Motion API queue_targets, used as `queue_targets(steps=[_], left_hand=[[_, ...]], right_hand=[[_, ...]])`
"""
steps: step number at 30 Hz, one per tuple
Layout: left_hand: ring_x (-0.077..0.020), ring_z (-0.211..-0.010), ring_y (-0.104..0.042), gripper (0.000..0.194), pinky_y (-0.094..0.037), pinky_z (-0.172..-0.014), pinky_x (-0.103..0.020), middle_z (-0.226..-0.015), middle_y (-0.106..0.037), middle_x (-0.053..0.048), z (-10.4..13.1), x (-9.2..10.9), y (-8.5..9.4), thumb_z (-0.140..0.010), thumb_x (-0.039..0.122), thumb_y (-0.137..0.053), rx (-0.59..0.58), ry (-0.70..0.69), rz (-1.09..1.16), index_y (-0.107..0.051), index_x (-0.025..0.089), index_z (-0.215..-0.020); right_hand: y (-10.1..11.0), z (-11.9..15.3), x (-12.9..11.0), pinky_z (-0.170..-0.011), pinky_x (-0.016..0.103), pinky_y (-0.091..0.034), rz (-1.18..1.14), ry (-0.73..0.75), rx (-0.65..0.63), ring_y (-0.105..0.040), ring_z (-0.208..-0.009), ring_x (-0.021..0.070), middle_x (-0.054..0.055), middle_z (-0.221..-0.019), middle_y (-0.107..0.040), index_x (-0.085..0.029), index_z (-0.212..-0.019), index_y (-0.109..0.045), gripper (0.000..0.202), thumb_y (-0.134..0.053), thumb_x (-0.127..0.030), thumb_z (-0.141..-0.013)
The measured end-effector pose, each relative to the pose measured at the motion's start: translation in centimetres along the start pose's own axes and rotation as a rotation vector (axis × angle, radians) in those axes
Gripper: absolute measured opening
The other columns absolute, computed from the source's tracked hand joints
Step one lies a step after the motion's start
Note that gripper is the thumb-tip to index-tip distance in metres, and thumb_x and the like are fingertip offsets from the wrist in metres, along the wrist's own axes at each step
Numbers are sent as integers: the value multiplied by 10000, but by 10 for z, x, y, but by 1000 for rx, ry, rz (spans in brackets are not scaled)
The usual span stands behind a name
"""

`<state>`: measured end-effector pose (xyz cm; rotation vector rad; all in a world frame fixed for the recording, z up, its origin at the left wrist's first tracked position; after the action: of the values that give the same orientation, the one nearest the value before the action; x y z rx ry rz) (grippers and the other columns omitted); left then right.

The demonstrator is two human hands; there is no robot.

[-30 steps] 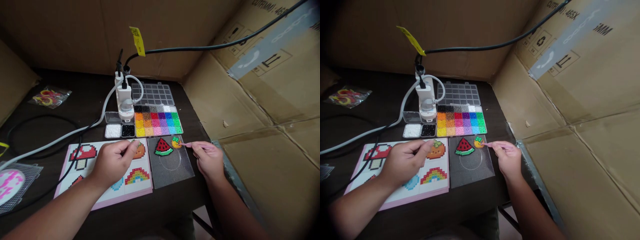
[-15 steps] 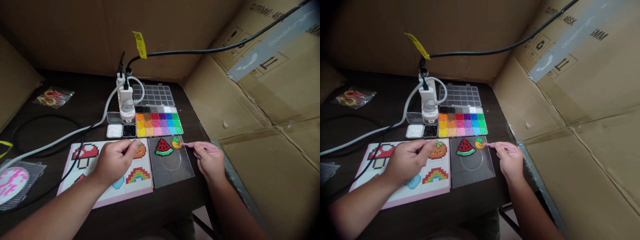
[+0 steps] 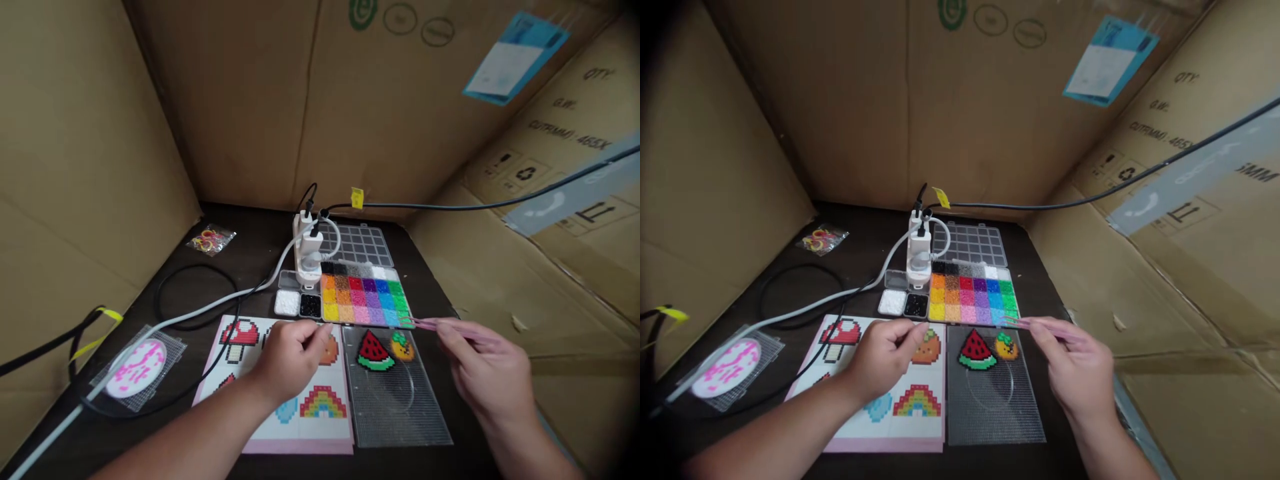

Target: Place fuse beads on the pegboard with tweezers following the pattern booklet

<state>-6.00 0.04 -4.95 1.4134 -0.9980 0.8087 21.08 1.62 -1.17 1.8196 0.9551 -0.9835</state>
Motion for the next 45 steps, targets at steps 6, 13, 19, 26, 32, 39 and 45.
queue_targets(steps=[6, 13, 19, 26, 32, 39, 45], left_hand=[[-83, -505, -273, 457, -232, -485, -236, -502, -267, 48, 0, -1, 0, -893, 386, -451, -6, 3, 6, -307, 174, -514], [-83, -506, -269, 463, -235, -496, -243, -495, -274, 49, -1, -2, -1, -897, 392, -440, -16, 2, -5, -299, 171, -516], [-82, -496, -259, 467, -212, -480, -245, -487, -260, 53, -1, 1, 1, -891, 382, -450, 2, -19, -11, -305, 170, -501], [-81, -497, -272, 467, -236, -480, -235, -488, -278, 51, -1, 1, 0, -896, 376, -451, -1, -23, -6, -334, 167, -495], [-80, -490, -267, 469, -219, -472, -239, -482, -262, 53, 0, 0, 0, -895, 379, -451, -1, -18, -10, -307, 169, -502], [-80, -490, -263, 470, -221, -475, -243, -484, -255, 54, 0, 0, 0, -897, 380, -453, 0, -21, -6, -281, 172, -513], [-82, -489, -269, 469, -232, -474, -236, -479, -272, 54, -1, 1, 0, -890, 372, -466, -5, -17, -4, -300, 174, -499]], right_hand=[[-66, -28, -35, -616, 319, -566, 109, 40, -205, -691, -644, 209, 80, -703, -739, -194, -700, -745, 145, -744, -338, -688], [-117, -34, -40, -577, 297, -552, 112, 46, -282, -681, -607, 192, 66, -668, -730, -177, -680, -728, 125, -739, -302, -680], [-120, -25, -34, -552, 285, -556, 75, 55, -373, -681, -586, 185, 50, -643, -729, -194, -662, -717, 112, -719, -303, -689], [-123, -22, -26, -557, 281, -548, 79, 60, -406, -683, -598, 186, 63, -665, -735, -185, -687, -724, 137, -710, -320, -710], [-121, -23, -21, -579, 291, -549, 51, 1, -372, -688, -624, 191, 69, -683, -737, -178, -686, -723, 153, -728, -331, -694], [-123, -25, -18, -548, 281, -543, 39, -22, -379, -683, -594, 190, 70, -661, -731, -167, -687, -724, 196, -736, -363, -685], [-117, -29, -20, -437, 254, -496, 48, -37, -293, -645, -498, 172, 54, -589, -701, -181, -658, -721, 163, -751, -340, -680]])
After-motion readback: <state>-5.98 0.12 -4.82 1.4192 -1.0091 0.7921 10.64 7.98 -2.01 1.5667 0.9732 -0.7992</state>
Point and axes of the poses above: each hand's wrist, its own z-axis away from the middle knuckle, its own y-axis out of the back of the hand, x = y × z, the point moved 3 cm from there along -z, towards the middle knuckle
